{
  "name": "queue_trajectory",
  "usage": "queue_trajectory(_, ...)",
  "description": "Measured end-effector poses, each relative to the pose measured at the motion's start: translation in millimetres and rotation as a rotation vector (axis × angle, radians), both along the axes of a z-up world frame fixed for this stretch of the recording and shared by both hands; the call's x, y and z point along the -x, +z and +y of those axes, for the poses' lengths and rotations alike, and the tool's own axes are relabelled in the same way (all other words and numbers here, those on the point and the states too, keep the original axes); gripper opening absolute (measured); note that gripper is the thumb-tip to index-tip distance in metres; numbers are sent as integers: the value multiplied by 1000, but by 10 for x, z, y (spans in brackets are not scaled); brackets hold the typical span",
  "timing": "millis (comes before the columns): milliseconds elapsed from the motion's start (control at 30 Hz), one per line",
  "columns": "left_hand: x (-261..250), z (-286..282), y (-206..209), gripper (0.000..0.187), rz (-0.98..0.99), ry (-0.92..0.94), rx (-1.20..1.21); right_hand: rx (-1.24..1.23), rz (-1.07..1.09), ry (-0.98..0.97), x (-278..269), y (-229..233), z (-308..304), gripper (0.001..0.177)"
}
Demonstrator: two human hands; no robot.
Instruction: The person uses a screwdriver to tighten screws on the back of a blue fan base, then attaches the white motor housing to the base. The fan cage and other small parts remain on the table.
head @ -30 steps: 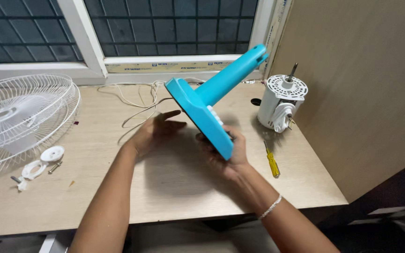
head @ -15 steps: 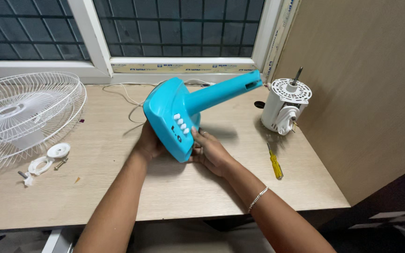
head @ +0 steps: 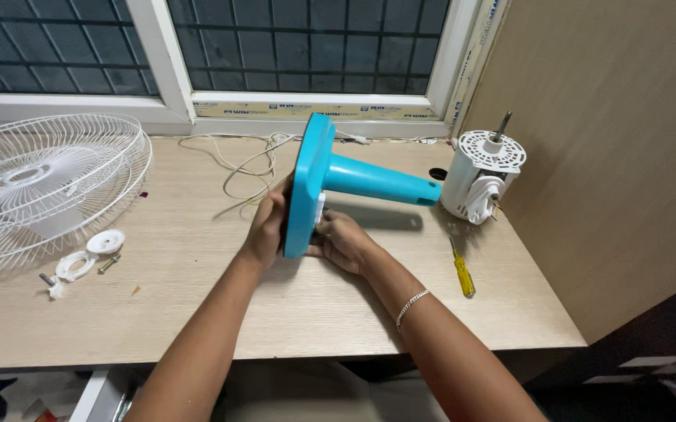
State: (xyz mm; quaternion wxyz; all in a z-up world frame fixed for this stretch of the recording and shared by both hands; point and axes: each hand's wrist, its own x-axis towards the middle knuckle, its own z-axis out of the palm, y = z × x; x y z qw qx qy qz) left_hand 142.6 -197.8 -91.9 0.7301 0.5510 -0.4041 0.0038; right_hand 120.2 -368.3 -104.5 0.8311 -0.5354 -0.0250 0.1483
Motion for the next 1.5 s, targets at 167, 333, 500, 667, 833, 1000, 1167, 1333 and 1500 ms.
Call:
queue_trajectory(167, 205, 48, 98, 127, -234, 184, -224, 32, 28, 0, -121, -116, -47, 44)
queue_trajectory(333, 340, 47, 31, 122, -316, 486, -369, 127, -27, 18, -170, -106, 31, 40)
queue_trajectory(500, 403, 130, 29, 104, -294, 548, -428, 296, -110, 10, -46, -17, 211, 34)
queue_trajectory(667, 603, 266, 182, 99, -177, 575, -478, 493, -167, -49, 56, 95, 339, 41)
queue_trajectory(833, 680, 340, 271, 88, -60, 582, -492, 548, -298, -24, 359, 214, 334, 33)
queue_trajectory(1000, 578, 557, 252, 80, -137, 641, -411, 978, -541, -221, 572, 384, 166, 19)
queue_trajectory(1167, 651, 841, 253, 73, 38, 718, -463, 873, -980, -601, 620, 555, -412, 24)
queue_trajectory(1333, 862, 960, 407, 92, -322, 855, -387, 932, -1117, -1432, 783, 885, -1503, 16)
queue_trajectory(1500, 1081, 777, 469, 72, -914, 1261, -205, 949, -952, -1437, 748, 793, -2448, 41)
